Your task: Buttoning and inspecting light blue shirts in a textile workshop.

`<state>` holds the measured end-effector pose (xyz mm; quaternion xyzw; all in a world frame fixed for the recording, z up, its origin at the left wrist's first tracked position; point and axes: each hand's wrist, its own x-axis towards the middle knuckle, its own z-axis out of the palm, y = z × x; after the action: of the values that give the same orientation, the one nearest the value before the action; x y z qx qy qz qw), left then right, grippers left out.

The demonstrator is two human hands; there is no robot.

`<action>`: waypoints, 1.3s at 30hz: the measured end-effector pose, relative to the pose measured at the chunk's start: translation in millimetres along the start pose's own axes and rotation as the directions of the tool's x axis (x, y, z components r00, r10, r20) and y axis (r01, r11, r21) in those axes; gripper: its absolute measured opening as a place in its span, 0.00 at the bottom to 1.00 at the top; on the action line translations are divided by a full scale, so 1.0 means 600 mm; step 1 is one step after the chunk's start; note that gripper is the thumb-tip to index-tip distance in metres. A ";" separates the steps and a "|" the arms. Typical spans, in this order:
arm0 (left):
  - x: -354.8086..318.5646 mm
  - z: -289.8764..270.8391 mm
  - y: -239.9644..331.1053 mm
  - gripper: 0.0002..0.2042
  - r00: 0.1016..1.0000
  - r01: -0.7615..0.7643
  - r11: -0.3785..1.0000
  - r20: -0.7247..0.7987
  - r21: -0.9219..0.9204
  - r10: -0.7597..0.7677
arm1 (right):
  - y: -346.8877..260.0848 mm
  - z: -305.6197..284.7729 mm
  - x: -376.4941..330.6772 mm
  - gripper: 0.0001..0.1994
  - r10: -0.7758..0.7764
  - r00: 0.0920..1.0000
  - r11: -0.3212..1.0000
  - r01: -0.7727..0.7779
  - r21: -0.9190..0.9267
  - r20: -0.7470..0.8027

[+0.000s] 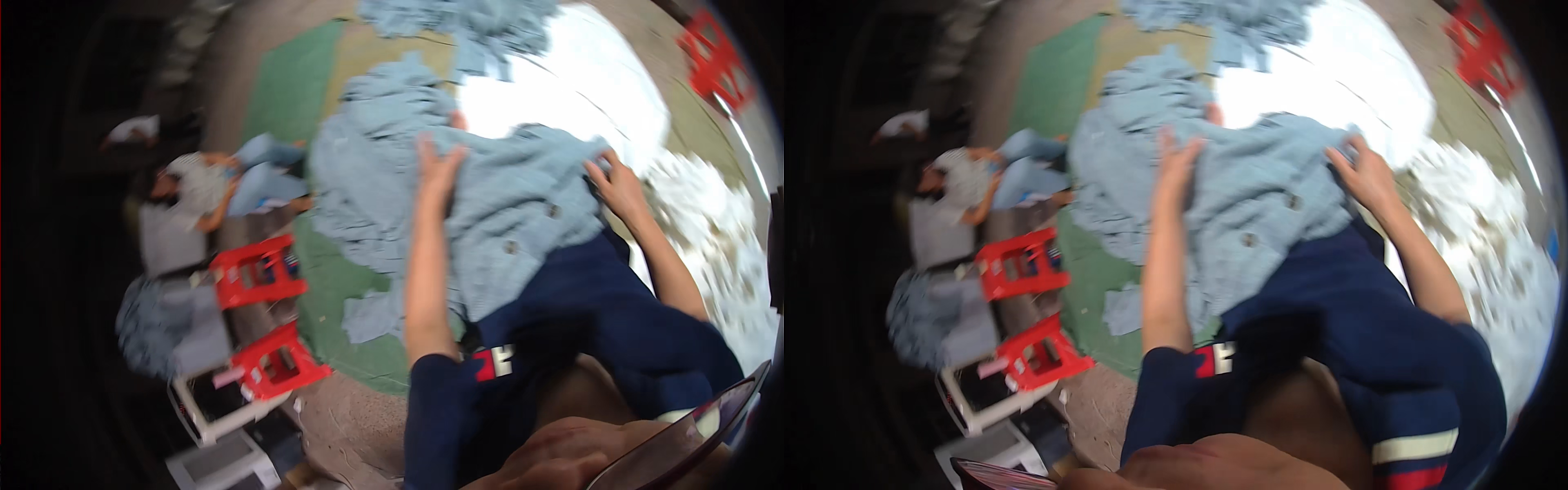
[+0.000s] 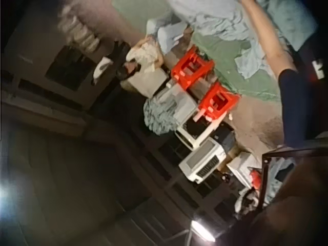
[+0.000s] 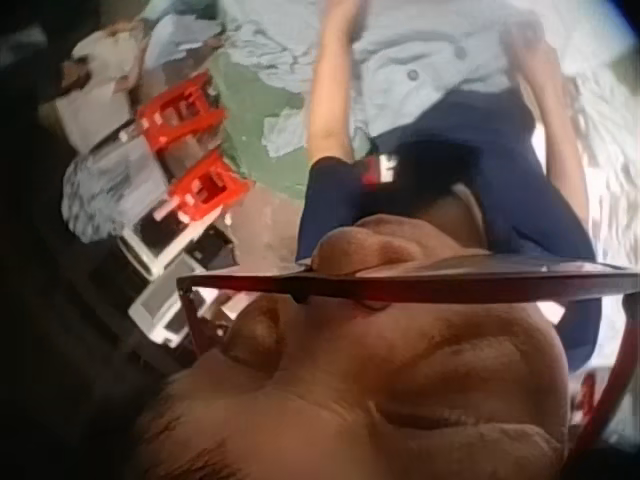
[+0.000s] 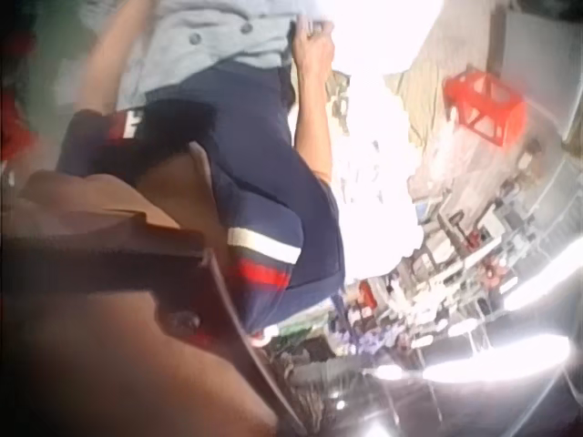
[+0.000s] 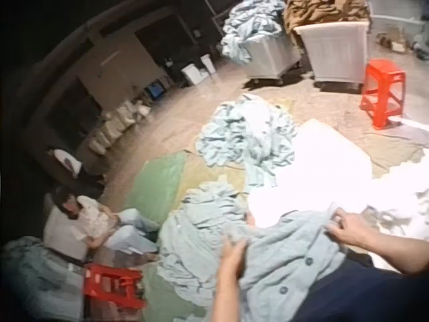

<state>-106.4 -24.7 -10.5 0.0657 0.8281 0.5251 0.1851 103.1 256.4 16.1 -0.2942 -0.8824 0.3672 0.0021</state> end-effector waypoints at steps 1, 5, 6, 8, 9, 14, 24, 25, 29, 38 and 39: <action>0.020 0.037 0.006 0.46 1.000 -0.015 0.997 0.011 0.078 0.014 | 0.042 0.029 0.012 0.33 -0.134 0.981 0.989 0.123 -0.084 -0.137; 0.017 0.071 0.062 0.36 0.994 0.104 0.973 0.061 -0.207 -0.093 | 0.057 0.026 0.033 0.25 -0.070 0.997 0.981 0.073 -0.179 0.020; 0.005 0.063 0.074 0.32 0.995 0.101 0.940 0.040 -0.326 -0.093 | 0.076 0.030 0.046 0.22 -0.119 0.992 0.988 0.122 -0.092 0.038; 0.003 0.012 0.050 0.26 0.989 -0.149 0.860 -0.087 -0.488 0.122 | 0.082 0.036 0.066 0.14 -0.115 0.985 0.991 0.104 0.089 0.128; -0.033 -0.013 0.081 0.25 0.963 -0.266 0.794 -0.178 -0.547 0.200 | 0.123 0.047 0.085 0.13 -0.205 0.974 0.944 0.171 0.283 0.096; -0.247 -0.124 0.186 0.25 0.429 -0.667 0.733 -0.735 0.133 0.524 | 0.041 -0.072 0.053 0.13 -0.294 0.956 0.701 0.221 0.678 -0.008; -0.452 -0.015 -0.028 0.15 0.998 -0.060 0.684 0.039 0.727 0.047 | 0.130 -0.069 0.086 0.21 0.031 0.979 0.645 0.133 0.753 -0.200; -0.442 -0.016 -0.025 0.13 0.988 -0.108 0.745 -0.009 0.658 0.151 | 0.141 -0.061 0.080 0.22 0.072 0.983 0.639 0.085 0.765 -0.169; -0.344 -0.034 -0.024 0.10 0.956 -0.115 0.969 -0.240 0.217 0.167 | 0.207 -0.053 0.071 0.12 0.204 0.977 0.598 -0.070 0.799 -0.067; -0.243 -0.018 -0.084 0.20 0.986 -0.165 0.912 0.042 0.375 0.160 | 0.167 -0.142 -0.016 0.07 -0.100 0.976 0.782 0.197 0.592 -0.194; -0.263 -0.025 -0.060 0.17 0.978 -0.188 0.906 0.159 0.379 0.137 | 0.180 -0.149 -0.025 0.06 -0.116 0.974 0.824 0.204 0.528 -0.195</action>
<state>36.5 -100.9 0.4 0.2038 0.8943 0.3571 0.1767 191.0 366.8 14.7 -0.2337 -0.7603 0.5773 0.1847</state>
